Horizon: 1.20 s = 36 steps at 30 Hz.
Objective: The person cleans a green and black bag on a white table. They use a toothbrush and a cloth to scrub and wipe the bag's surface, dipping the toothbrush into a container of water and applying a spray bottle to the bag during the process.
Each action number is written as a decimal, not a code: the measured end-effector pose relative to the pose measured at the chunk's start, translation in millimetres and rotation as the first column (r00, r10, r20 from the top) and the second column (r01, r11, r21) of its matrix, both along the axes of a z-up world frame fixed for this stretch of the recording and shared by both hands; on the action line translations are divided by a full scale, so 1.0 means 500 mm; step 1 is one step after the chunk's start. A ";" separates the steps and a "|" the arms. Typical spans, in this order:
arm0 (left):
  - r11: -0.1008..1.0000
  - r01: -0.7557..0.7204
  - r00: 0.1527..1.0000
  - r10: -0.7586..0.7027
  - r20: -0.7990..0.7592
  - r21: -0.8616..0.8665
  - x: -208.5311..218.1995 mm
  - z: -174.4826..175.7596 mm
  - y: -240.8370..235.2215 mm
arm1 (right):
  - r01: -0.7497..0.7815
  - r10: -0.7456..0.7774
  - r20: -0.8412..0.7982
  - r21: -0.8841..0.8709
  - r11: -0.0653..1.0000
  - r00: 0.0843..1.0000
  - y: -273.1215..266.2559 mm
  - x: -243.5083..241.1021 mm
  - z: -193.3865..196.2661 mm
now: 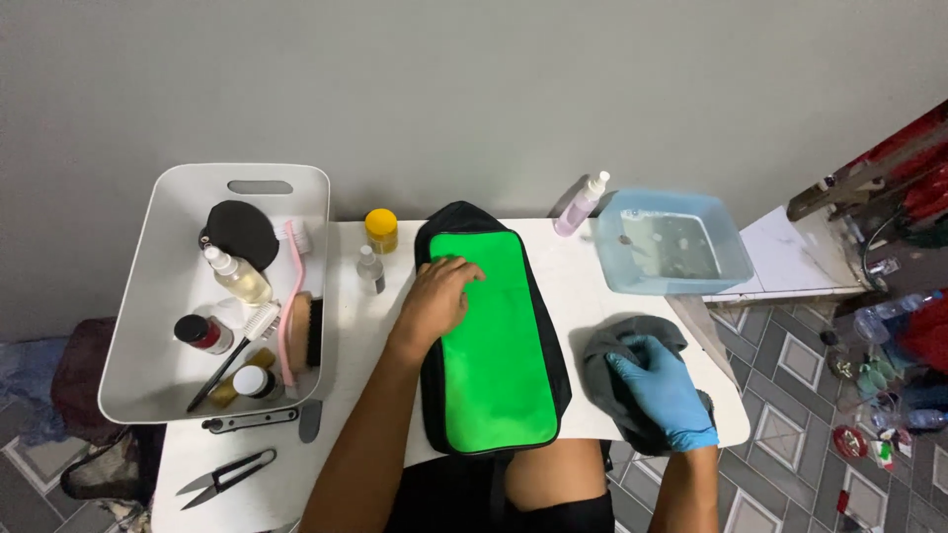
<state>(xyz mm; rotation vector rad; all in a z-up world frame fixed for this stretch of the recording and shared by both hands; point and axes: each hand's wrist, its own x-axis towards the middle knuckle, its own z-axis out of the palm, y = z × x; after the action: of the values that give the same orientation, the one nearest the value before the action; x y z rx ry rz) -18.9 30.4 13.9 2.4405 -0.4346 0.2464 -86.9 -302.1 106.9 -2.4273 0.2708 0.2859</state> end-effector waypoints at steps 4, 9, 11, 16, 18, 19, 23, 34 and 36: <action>1.000 -0.007 1.000 0.006 -0.020 -0.012 0.004 0.005 -0.015 | 0.011 -0.015 -0.064 -0.070 0.997 0.998 -0.002 -0.009 -0.007; 0.997 -0.055 0.996 0.050 0.078 0.062 0.001 -0.004 -0.041 | -0.208 0.175 0.130 0.315 0.926 0.976 0.012 -0.043 0.002; 0.996 -0.064 0.991 0.055 0.124 0.067 0.004 -0.019 -0.048 | -0.288 0.246 0.162 0.335 0.897 0.956 0.010 -0.054 -0.013; 0.994 -0.077 0.977 0.060 0.206 0.079 0.004 -0.026 -0.058 | -0.504 0.414 0.299 0.365 0.783 0.860 0.015 -0.075 -0.049; 0.997 -0.066 0.979 0.060 0.195 0.025 0.001 -0.019 -0.057 | -0.589 0.400 0.438 0.513 0.624 0.805 0.033 -0.076 -0.057; 0.998 -0.065 0.979 0.059 0.196 0.025 0.006 -0.032 -0.056 | -0.589 0.399 0.438 0.512 0.625 0.805 0.044 -0.067 -0.075; 0.985 -0.116 0.974 0.087 0.208 0.129 0.009 -0.051 -0.054 | -0.548 0.413 0.377 0.400 0.735 0.829 0.136 -0.052 -0.104; 0.959 -0.186 0.962 0.133 0.238 0.214 0.020 -0.036 -0.051 | -0.550 0.456 0.405 0.152 0.821 0.792 0.179 -0.055 -0.132; 0.950 -0.247 0.929 0.177 0.324 0.189 0.031 -0.050 -0.048 | -0.553 0.465 0.383 0.158 0.818 0.798 0.178 -0.055 -0.135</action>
<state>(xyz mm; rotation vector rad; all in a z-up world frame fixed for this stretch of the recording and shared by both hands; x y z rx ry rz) -3.4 6.6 -11.0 2.6867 -0.3409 0.7085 -114.2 -213.2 39.3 -2.1901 -0.5620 0.1325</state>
